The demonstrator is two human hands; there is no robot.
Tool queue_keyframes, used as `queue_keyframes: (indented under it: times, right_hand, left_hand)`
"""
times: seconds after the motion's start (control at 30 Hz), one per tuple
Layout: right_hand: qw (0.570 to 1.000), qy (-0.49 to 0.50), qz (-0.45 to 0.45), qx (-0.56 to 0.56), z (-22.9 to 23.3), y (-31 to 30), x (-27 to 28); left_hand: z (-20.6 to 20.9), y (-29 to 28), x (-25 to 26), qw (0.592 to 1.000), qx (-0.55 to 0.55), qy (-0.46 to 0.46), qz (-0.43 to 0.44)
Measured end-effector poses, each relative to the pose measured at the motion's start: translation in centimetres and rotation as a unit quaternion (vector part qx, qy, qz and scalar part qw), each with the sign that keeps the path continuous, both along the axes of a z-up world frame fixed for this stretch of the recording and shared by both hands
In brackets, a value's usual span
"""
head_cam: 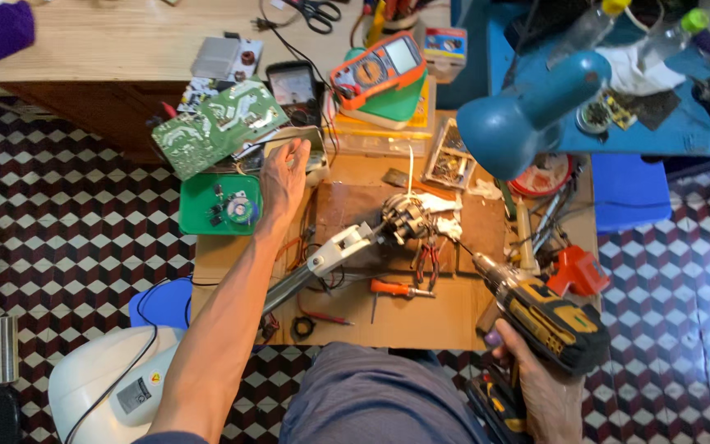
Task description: The person uses a cordless drill to remove screws from a small electric motor, then disassembles the motor by hand to separate the rotor and stator. They inspect the internal components and use a screwdriver to adjust parts within the motor housing.
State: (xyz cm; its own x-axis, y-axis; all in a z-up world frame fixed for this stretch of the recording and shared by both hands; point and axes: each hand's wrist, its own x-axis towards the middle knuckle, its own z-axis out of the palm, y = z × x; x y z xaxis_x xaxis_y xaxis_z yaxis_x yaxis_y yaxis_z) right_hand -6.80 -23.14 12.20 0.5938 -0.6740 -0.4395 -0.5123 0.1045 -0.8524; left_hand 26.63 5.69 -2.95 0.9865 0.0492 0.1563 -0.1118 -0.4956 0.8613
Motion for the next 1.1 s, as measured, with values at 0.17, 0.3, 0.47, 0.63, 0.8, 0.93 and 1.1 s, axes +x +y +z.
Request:
queue_keyframes:
  times: [0.17,0.3,0.47,0.63,0.8,0.93,1.1]
  right_hand:
    - [0.994,-0.017,0.101,-0.04,2.0,0.8,0.0]
    - [0.987,0.04,0.153,-0.039,1.7,2.1,0.8]
    - [0.985,-0.004,0.16,-0.071,0.3,3.1,1.8]
    - [0.986,-0.023,0.156,-0.058,-0.3,3.4,1.9]
    - [0.987,-0.012,0.151,-0.055,-1.0,3.2,1.7]
    - [0.983,0.018,0.175,-0.05,-1.5,2.8,1.8]
    - [0.984,0.034,0.174,-0.026,-1.9,2.7,1.9]
  left_hand:
    - [0.4,-4.3,-8.4,0.973,0.066,-0.013,-0.221]
    - [0.4,-6.9,-10.8,0.942,0.118,-0.067,-0.308]
    - [0.2,-9.1,-11.0,0.931,0.223,0.018,-0.288]
    - [-0.6,-9.4,-11.0,0.932,0.235,0.002,-0.275]
    - [-0.9,-8.9,-11.0,0.934,0.224,-0.048,-0.276]
    - [-0.5,-9.3,-11.2,0.922,0.284,-0.025,-0.261]
    - [0.2,-9.4,-11.4,0.917,0.308,-0.011,-0.253]
